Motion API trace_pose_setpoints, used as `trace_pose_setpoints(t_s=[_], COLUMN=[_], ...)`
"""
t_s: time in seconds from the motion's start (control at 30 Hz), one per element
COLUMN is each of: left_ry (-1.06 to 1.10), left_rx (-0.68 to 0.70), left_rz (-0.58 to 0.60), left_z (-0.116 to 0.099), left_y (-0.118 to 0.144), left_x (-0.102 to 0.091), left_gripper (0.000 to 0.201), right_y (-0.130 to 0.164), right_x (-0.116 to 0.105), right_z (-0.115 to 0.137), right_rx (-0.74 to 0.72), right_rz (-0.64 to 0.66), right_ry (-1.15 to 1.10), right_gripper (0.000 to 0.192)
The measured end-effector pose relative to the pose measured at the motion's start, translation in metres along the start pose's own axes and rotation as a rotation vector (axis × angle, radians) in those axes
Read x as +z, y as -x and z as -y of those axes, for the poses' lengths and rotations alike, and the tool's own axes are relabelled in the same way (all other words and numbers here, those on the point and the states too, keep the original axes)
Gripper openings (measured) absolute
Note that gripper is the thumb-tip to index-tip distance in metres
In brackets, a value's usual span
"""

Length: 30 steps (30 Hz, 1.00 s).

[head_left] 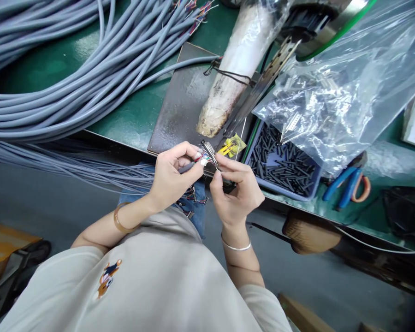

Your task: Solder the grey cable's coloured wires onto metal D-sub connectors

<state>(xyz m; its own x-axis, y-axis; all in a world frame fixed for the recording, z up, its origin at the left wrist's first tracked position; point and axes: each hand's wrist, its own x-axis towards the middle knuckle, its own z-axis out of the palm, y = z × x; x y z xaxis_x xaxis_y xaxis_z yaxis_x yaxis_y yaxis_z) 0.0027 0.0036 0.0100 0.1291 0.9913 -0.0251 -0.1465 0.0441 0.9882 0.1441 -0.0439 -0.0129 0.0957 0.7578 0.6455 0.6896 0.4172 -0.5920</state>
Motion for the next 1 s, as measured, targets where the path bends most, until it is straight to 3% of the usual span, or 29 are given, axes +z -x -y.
trace_pose_setpoints(t_s=[0.4, 0.73, 1.0], left_ry=[-0.023, -0.034, -0.036], left_rx=[0.045, 0.161, 0.056], left_rz=[-0.018, -0.033, 0.022], left_z=[-0.002, -0.003, -0.004], left_y=[-0.008, -0.01, -0.008], left_x=[0.002, 0.003, 0.0], left_gripper=[0.011, 0.014, 0.015], right_y=[-0.012, -0.021, -0.017], right_x=[0.001, -0.003, -0.002], right_z=[-0.005, -0.001, -0.001], right_rx=[-0.005, -0.014, -0.062], right_rz=[-0.014, -0.007, -0.001], right_ry=[-0.045, -0.011, 0.026], right_gripper=[0.019, 0.018, 0.021])
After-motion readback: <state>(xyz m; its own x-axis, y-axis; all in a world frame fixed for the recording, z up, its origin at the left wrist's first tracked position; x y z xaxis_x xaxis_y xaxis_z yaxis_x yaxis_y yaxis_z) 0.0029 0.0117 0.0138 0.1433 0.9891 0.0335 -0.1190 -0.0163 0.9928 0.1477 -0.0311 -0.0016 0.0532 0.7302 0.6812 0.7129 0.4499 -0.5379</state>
